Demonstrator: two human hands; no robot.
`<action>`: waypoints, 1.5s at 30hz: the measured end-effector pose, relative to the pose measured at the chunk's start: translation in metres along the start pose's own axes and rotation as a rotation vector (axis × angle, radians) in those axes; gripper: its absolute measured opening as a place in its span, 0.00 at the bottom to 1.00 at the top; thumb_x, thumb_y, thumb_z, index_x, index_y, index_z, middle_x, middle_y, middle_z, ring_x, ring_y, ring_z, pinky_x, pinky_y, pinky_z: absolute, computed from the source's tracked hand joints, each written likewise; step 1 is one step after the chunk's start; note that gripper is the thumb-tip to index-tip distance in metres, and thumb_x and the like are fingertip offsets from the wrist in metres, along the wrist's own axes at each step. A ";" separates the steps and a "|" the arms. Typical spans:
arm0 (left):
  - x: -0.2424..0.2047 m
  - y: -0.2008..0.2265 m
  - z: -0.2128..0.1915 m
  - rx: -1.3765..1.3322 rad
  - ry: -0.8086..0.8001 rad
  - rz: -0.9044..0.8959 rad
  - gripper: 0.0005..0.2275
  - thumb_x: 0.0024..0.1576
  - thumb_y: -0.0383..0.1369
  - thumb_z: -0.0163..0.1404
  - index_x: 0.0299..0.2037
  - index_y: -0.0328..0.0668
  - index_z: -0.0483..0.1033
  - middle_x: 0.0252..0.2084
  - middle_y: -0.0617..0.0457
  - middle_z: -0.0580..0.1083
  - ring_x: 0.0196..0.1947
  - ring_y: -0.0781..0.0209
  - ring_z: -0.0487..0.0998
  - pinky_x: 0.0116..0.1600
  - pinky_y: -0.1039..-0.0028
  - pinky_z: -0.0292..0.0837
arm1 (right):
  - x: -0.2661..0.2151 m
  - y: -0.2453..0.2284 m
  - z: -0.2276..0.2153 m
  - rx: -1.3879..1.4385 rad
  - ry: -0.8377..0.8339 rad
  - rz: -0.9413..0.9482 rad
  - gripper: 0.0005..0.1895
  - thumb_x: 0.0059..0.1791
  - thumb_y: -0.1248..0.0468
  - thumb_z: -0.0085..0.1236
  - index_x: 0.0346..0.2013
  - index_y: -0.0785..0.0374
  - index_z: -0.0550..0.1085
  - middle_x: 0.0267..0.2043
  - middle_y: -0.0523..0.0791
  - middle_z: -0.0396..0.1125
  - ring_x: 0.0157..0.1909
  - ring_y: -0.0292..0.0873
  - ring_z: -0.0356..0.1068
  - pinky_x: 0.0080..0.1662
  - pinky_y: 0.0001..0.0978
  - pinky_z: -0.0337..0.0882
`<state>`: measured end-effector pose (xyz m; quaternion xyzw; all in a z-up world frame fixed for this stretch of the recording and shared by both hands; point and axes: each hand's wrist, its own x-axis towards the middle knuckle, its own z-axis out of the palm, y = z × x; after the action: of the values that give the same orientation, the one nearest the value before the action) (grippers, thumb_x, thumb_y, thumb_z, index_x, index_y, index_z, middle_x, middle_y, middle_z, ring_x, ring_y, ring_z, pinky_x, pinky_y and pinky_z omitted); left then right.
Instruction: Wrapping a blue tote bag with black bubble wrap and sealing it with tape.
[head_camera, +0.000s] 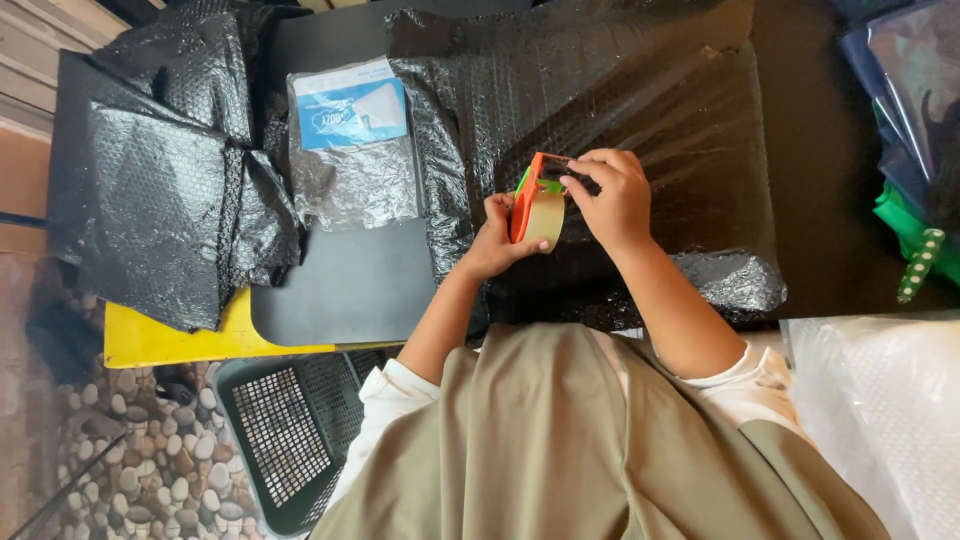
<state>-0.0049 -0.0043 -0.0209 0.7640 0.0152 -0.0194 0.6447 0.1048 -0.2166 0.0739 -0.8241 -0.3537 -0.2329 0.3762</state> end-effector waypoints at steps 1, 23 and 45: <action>0.000 -0.002 0.001 0.007 0.006 -0.019 0.41 0.45 0.47 0.72 0.54 0.47 0.48 0.67 0.35 0.64 0.60 0.23 0.71 0.60 0.46 0.69 | -0.002 0.001 0.002 0.034 0.007 0.040 0.11 0.43 0.63 0.77 0.37 0.56 0.83 0.40 0.39 0.72 0.45 0.43 0.72 0.50 0.34 0.72; -0.027 0.017 0.044 0.188 0.320 0.198 0.15 0.59 0.46 0.58 0.29 0.46 0.73 0.30 0.49 0.67 0.50 0.40 0.71 0.62 0.57 0.62 | 0.014 -0.072 -0.082 0.467 -0.231 0.329 0.08 0.54 0.74 0.58 0.38 0.70 0.66 0.47 0.57 0.76 0.48 0.56 0.77 0.45 0.41 0.78; -0.098 0.109 0.043 0.099 0.241 0.429 0.14 0.64 0.43 0.51 0.36 0.38 0.72 0.37 0.45 0.65 0.58 0.30 0.70 0.63 0.46 0.62 | 0.027 -0.122 -0.140 0.547 -0.080 0.251 0.14 0.46 0.75 0.74 0.24 0.69 0.72 0.29 0.50 0.75 0.26 0.41 0.73 0.28 0.26 0.72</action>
<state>-0.0984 -0.0643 0.0837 0.7773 -0.0712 0.2084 0.5893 0.0134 -0.2582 0.2320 -0.7379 -0.3134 -0.0479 0.5958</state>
